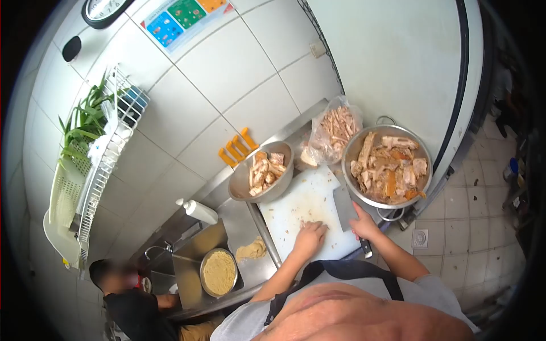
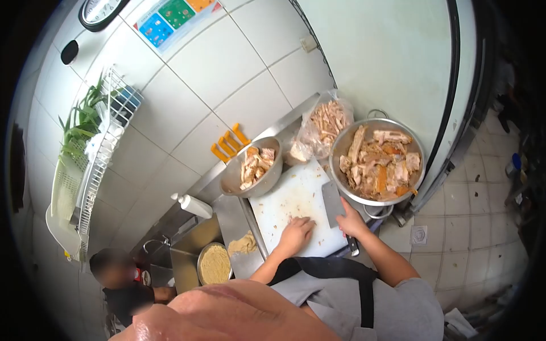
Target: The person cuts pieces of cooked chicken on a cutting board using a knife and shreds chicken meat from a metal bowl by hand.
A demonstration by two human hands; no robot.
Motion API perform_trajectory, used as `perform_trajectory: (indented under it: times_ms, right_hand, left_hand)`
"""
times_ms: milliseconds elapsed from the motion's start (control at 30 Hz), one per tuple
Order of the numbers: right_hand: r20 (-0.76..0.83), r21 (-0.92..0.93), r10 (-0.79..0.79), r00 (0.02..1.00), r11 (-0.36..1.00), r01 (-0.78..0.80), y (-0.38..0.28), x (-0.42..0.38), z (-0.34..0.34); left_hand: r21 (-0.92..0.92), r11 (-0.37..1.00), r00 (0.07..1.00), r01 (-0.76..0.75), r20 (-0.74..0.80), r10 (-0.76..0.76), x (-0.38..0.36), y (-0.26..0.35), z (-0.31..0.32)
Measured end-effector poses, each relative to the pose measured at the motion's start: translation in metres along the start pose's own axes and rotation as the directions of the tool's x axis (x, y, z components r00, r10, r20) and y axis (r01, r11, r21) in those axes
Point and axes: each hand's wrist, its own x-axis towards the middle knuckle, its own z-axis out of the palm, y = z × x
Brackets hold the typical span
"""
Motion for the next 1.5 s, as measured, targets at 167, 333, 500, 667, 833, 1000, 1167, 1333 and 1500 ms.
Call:
perform_trajectory:
  times_ms: [167,333,500,667,833,1000,1167,1333,1500]
  right_hand:
    - [-0.010,-0.034,-0.018,1.000,0.999,0.018,-0.001,0.002,0.001]
    - [-0.016,-0.029,-0.076,0.997,0.997,0.075,0.013,0.008,0.001]
    - [-0.024,-0.029,0.016,1.000,0.999,-0.016,0.000,-0.002,-0.003]
    - [-0.025,-0.035,0.057,0.998,0.998,-0.058,-0.008,-0.006,-0.005]
    - [-0.024,-0.139,0.049,0.999,0.989,-0.052,-0.013,-0.011,-0.009]
    - [-0.015,-0.166,0.040,0.999,0.985,-0.042,-0.021,-0.016,-0.013]
    - [-0.015,-0.151,0.023,1.000,0.988,-0.025,-0.016,-0.013,-0.012]
    - [-0.029,-0.158,-0.009,1.000,0.987,0.004,-0.012,-0.010,-0.012]
    - [-0.003,-0.193,-0.015,1.000,0.981,0.014,-0.012,-0.012,-0.014]
  left_hand:
    - [0.011,0.994,0.992,0.106,-0.072,-0.105,-0.012,-0.011,-0.013]
    - [-0.048,0.997,0.991,0.055,-0.122,-0.061,0.036,-0.033,-0.040]
    - [-0.051,0.990,0.967,-0.129,-0.229,0.114,0.122,0.024,-0.093]
    - [-0.137,0.970,0.964,-0.202,-0.202,0.172,0.197,0.063,-0.082]
    - [-0.052,0.917,0.918,-0.396,-0.024,0.396,0.260,0.088,-0.026]
    - [0.102,0.775,0.778,-0.624,0.173,0.604,0.278,0.122,0.015]
    - [0.214,0.673,0.706,-0.708,0.249,0.663,0.288,0.138,0.012]
    - [0.281,0.615,0.658,-0.737,0.090,0.747,0.300,0.135,0.003]
    - [0.025,0.924,0.923,-0.382,-0.027,0.383,0.320,0.104,-0.012]
